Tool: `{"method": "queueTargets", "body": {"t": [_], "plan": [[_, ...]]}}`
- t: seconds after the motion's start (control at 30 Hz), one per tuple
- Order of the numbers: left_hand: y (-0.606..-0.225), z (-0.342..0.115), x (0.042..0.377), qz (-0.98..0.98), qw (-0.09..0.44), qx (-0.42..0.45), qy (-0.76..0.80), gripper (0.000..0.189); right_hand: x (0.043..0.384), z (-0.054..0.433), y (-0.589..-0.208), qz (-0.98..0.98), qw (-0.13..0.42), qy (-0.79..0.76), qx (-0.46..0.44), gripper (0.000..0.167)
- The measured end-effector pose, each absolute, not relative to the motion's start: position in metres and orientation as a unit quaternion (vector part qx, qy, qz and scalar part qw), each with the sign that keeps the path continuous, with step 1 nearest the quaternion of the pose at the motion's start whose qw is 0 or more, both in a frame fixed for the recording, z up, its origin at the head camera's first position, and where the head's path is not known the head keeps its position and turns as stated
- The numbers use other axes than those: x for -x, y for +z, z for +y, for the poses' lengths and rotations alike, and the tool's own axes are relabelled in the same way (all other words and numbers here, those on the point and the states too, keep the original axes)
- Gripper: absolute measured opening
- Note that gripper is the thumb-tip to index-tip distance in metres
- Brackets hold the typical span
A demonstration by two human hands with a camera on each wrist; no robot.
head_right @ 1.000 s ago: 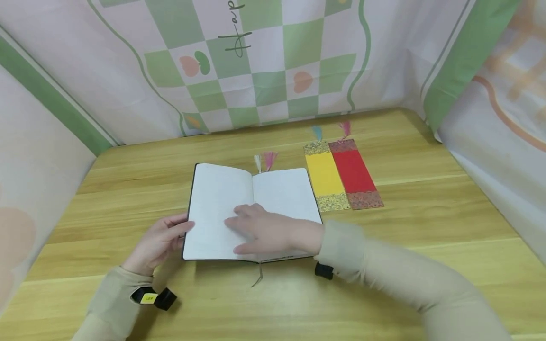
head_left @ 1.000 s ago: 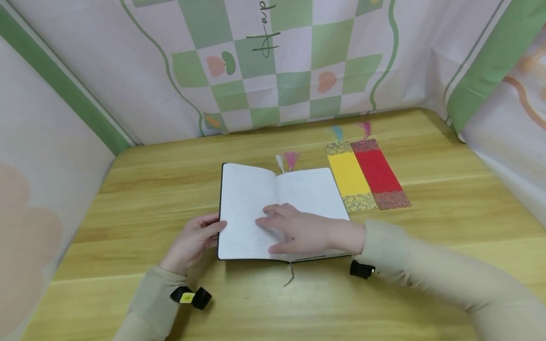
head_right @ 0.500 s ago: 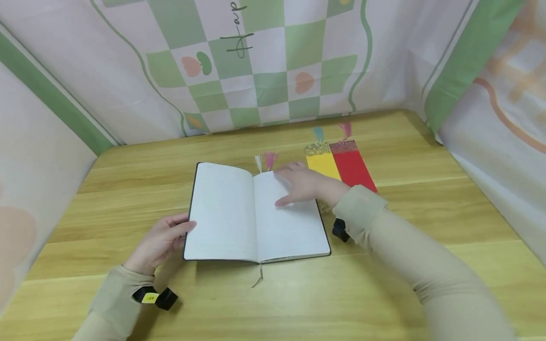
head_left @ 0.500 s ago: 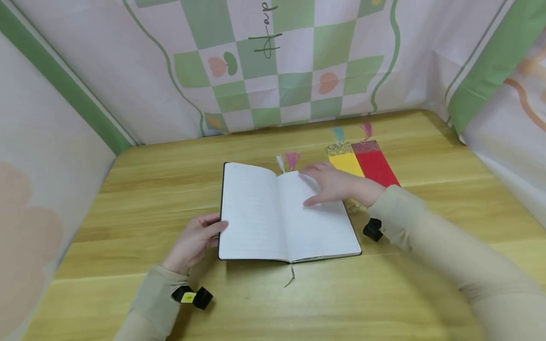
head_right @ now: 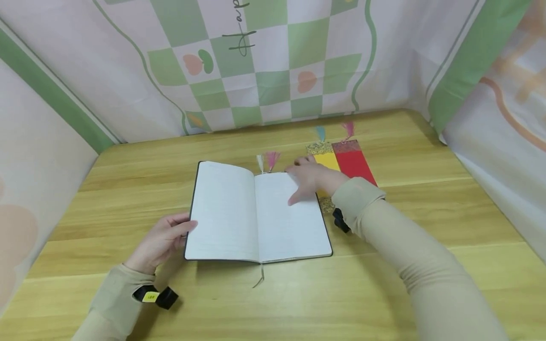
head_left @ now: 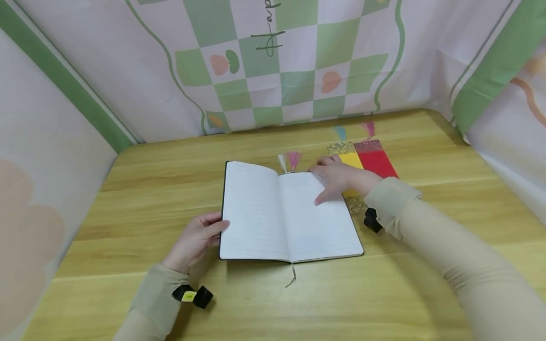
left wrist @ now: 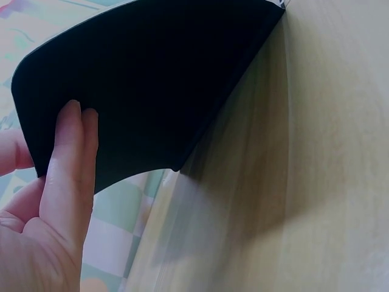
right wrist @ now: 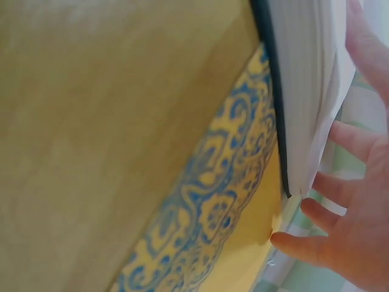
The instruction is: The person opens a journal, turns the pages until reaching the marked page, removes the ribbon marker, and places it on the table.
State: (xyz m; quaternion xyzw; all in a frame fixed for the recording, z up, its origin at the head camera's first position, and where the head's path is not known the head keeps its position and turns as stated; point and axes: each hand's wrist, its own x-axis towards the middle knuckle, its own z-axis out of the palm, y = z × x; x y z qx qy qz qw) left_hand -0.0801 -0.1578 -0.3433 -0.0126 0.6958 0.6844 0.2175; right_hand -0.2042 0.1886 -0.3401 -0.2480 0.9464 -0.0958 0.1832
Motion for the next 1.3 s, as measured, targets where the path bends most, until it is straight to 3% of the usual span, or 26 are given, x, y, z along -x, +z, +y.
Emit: {"method": "queueTargets", "body": {"t": [0.27,0.53,0.87,1.3], "plan": [[-0.344,-0.157,0.080,0.692,0.219,0.012,0.688,0.039,0.194,0.183,-0.341,0.963,0.108,-0.045,0.244,0.092],[-0.340,-0.157,0.078,0.693,0.218,0.012,0.687,0.039,0.175,0.179,-0.337,0.959,0.054,-0.050,0.273,0.072],[-0.342,-0.156,0.080,0.695,0.216,0.016,0.685,0.040,0.159,0.174,-0.335,0.949,0.071,-0.118,0.283,0.047],[-0.343,-0.156,0.080,0.691,0.216,0.010,0.689,0.040,0.146,0.198,-0.314,0.912,0.133,-0.340,0.186,0.054]]}}
